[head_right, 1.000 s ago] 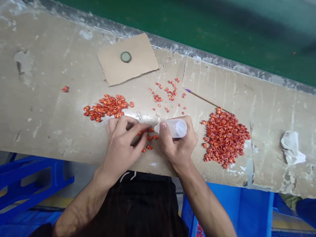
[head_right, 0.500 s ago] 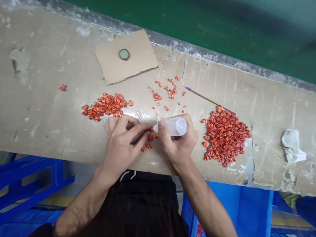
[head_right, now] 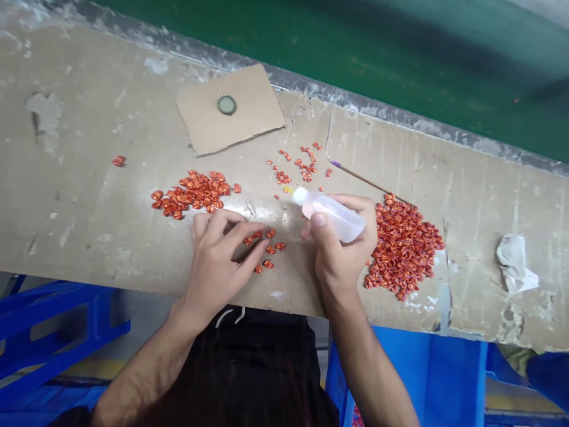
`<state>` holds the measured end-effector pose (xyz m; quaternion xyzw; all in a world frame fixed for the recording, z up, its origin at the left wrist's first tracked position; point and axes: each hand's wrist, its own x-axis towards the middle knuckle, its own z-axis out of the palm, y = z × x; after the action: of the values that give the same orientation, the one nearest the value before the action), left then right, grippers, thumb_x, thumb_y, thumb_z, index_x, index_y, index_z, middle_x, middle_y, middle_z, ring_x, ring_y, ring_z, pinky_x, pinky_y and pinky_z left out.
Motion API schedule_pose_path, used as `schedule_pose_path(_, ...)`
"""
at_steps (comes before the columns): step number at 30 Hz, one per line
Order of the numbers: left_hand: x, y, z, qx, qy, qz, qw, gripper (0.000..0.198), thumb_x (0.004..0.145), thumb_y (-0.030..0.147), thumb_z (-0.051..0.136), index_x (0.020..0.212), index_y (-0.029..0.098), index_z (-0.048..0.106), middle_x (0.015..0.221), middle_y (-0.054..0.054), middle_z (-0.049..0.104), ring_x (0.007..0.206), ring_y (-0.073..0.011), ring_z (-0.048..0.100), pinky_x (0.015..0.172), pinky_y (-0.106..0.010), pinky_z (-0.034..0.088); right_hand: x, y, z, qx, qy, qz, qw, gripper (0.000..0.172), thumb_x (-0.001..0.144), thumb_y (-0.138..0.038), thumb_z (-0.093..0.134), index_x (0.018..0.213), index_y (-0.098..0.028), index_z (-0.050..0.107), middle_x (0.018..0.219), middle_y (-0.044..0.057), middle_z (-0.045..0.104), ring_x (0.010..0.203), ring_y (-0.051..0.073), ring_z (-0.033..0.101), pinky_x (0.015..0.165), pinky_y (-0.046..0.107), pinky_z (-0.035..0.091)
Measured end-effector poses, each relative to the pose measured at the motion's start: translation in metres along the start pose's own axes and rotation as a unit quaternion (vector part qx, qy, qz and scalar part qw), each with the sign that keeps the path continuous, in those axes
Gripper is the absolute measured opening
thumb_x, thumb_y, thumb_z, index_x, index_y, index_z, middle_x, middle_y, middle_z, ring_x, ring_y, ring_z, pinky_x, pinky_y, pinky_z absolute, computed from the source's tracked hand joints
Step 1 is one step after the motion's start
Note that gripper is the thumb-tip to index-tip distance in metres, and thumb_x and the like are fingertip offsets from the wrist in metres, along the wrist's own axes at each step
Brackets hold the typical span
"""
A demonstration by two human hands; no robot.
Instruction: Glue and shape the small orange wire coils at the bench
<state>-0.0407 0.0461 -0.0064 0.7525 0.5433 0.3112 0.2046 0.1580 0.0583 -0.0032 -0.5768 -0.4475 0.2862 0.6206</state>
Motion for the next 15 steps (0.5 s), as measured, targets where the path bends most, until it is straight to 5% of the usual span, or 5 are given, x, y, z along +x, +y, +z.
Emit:
schedule_pose_path(4,0.0,0.006,-0.015,-0.073,0.001,-0.009,0.997,0.017,0.108,0.037,0.077,0.125,0.033,0.076,0.121,-0.004,0.073,0.116,-0.0276,0.061,0.107,-0.052,0.05,-0.007,-0.005,0.002,-0.02,-0.038,-0.037,0.998,0.038,0.099,-0.048,0.079,0.121,-0.035,0.051,0.113,0.004,0.075,0.098,0.028,0.083,0.088,0.05,0.07)
schedule_pose_path(8,-0.005,0.021,-0.031,-0.246,-0.079,-0.022,0.966,0.042,0.111,0.049,0.07,0.151,0.041,0.056,0.135,-0.006,0.074,0.121,-0.0275,0.07,0.103,-0.051,0.062,-0.038,-0.028,0.014,-0.049,-0.145,-0.115,0.982,0.041,0.102,-0.031,0.073,0.135,-0.04,0.051,0.132,0.009,0.074,0.125,0.033,0.078,0.103,0.057,0.069)
schedule_pose_path(12,-0.012,0.022,-0.039,-0.28,-0.009,-0.094,0.955,0.034,0.112,0.036,0.066,0.144,0.045,0.059,0.131,-0.003,0.074,0.116,-0.0244,0.075,0.095,-0.045,0.068,-0.05,-0.048,0.019,-0.053,-0.274,-0.109,0.954,0.068,0.098,-0.013,0.076,0.153,-0.044,0.049,0.163,0.006,0.066,0.152,0.032,0.065,0.124,0.06,0.061)
schedule_pose_path(15,-0.019,0.004,-0.05,-0.211,0.059,-0.117,0.969,0.036,0.108,0.036,0.068,0.142,0.047,0.067,0.133,-0.002,0.077,0.125,-0.0296,0.076,0.113,-0.057,0.063,-0.034,-0.047,0.005,-0.108,-0.275,-0.098,0.95,0.052,0.101,-0.017,0.078,0.146,-0.037,0.061,0.158,0.008,0.07,0.151,0.031,0.066,0.125,0.059,0.06)
